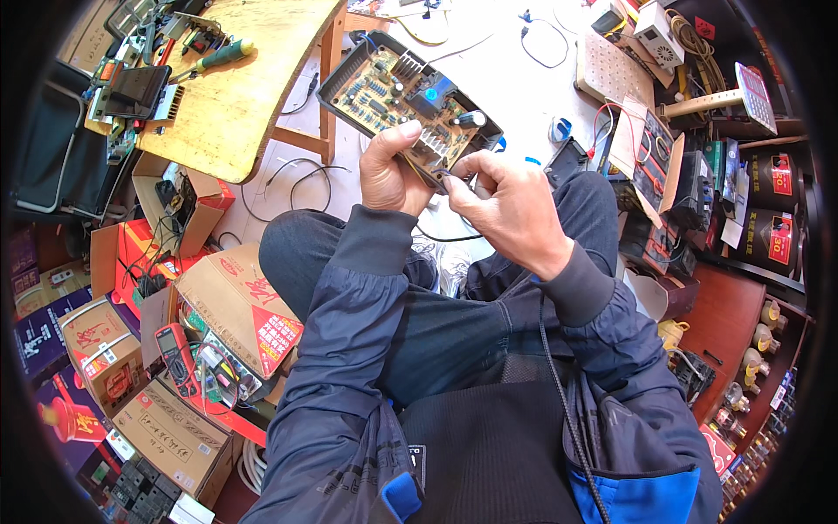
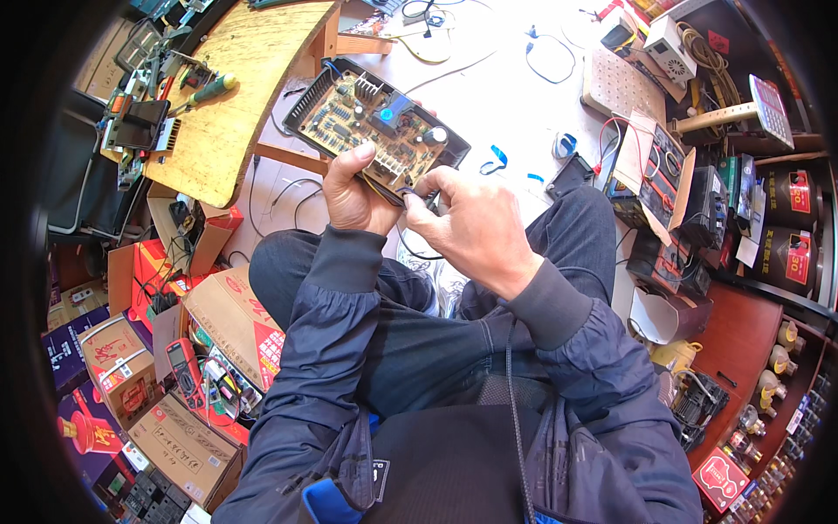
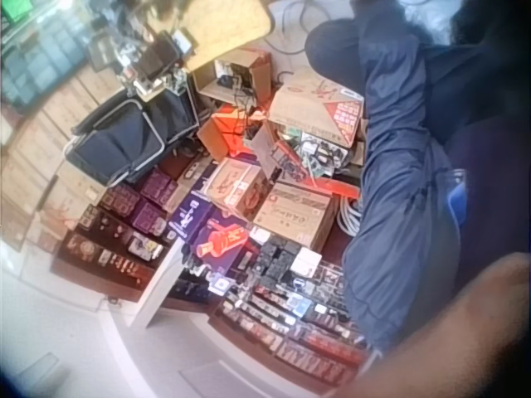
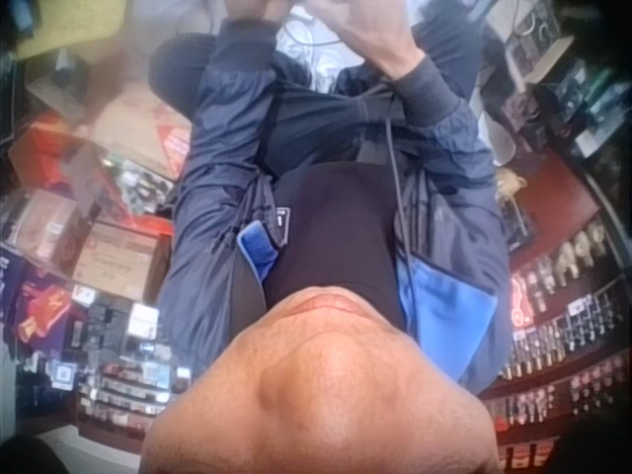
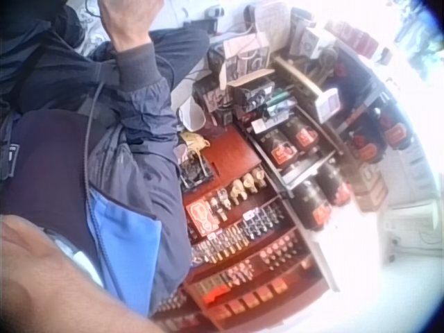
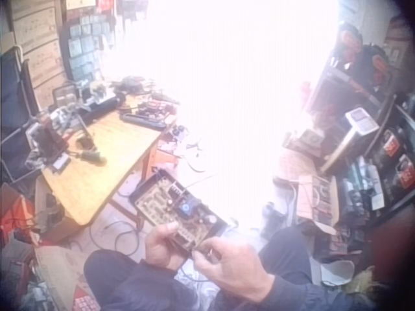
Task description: The person sits on the floor in a workshop and uses a multimeter to test a small electronic component. They then open a black plastic enclosure, connect a power cord to the internal circuit board, and inspect the wiring and components.
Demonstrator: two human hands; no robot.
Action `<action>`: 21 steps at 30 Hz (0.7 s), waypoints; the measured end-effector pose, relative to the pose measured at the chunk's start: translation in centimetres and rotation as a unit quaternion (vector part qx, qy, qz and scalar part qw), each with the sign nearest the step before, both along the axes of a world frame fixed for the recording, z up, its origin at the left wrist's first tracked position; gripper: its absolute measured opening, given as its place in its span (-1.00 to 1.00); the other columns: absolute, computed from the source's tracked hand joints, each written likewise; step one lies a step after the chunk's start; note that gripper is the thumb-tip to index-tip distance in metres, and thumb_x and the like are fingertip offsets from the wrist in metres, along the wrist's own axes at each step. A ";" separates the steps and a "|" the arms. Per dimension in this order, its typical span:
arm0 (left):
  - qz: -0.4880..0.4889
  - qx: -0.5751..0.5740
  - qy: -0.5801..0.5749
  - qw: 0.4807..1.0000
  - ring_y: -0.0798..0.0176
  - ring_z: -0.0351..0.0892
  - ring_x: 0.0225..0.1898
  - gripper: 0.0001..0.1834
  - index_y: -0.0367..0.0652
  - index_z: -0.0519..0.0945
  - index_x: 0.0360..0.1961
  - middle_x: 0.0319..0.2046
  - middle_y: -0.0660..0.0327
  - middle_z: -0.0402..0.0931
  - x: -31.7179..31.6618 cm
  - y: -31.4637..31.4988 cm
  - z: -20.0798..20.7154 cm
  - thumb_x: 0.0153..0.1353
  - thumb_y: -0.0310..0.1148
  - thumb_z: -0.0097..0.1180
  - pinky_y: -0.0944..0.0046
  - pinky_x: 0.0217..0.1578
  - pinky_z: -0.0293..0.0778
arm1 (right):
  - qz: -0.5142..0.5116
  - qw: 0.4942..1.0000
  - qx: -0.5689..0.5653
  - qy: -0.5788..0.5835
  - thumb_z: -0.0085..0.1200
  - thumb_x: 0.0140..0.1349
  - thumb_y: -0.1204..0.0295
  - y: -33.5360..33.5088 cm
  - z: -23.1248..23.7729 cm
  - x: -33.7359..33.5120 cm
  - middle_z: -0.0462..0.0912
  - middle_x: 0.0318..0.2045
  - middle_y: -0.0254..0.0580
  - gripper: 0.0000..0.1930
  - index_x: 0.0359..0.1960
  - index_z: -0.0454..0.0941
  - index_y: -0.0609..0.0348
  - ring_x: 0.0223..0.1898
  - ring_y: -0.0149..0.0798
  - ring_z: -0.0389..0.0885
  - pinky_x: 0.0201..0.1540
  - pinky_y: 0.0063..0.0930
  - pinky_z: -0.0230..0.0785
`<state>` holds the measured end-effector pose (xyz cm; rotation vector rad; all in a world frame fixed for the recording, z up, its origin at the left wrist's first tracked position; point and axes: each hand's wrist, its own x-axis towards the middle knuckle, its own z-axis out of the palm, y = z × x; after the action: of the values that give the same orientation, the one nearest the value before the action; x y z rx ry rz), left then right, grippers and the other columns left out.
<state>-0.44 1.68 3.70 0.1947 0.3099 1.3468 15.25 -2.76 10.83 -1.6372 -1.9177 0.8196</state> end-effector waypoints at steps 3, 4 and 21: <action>-0.001 0.005 0.008 1.000 -0.07 0.67 0.13 -0.37 -0.37 0.39 0.30 0.08 -0.04 0.60 0.1 -0.1 0.1 0.16 -0.47 0.17 -0.15 0.26 0.58 | -0.006 1.000 0.007 0.006 0.26 0.26 0.28 0.1 -0.2 -0.1 0.60 -0.67 -0.02 -0.79 -0.30 0.74 0.18 -0.59 -0.04 0.67 -0.45 -0.20 0.47; -0.002 0.007 0.011 1.000 -0.07 0.67 0.13 -0.37 -0.37 0.39 0.30 0.08 -0.03 0.60 0.1 -0.1 0.0 0.16 -0.47 0.17 -0.15 0.26 0.58 | -0.012 1.000 0.009 0.012 0.27 0.26 0.28 0.1 -0.3 -0.1 0.59 -0.67 -0.02 -0.79 -0.30 0.74 0.18 -0.59 -0.04 0.67 -0.45 -0.21 0.46; -0.065 0.065 -0.019 0.996 -0.39 0.24 0.48 -0.08 -0.29 0.15 0.54 0.41 -0.34 0.29 -0.1 0.3 0.5 0.18 -0.15 0.10 -0.43 0.41 0.31 | -0.062 0.991 -0.014 0.114 0.23 0.36 0.50 -1.0 1.7 4.4 0.43 -0.54 -0.58 -0.84 -0.10 0.69 0.31 -0.49 -0.68 0.28 -0.43 -0.69 0.12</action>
<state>-0.49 2.00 4.24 0.2931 0.1756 1.2402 19.60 -3.72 12.53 -1.5862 -1.6381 0.9434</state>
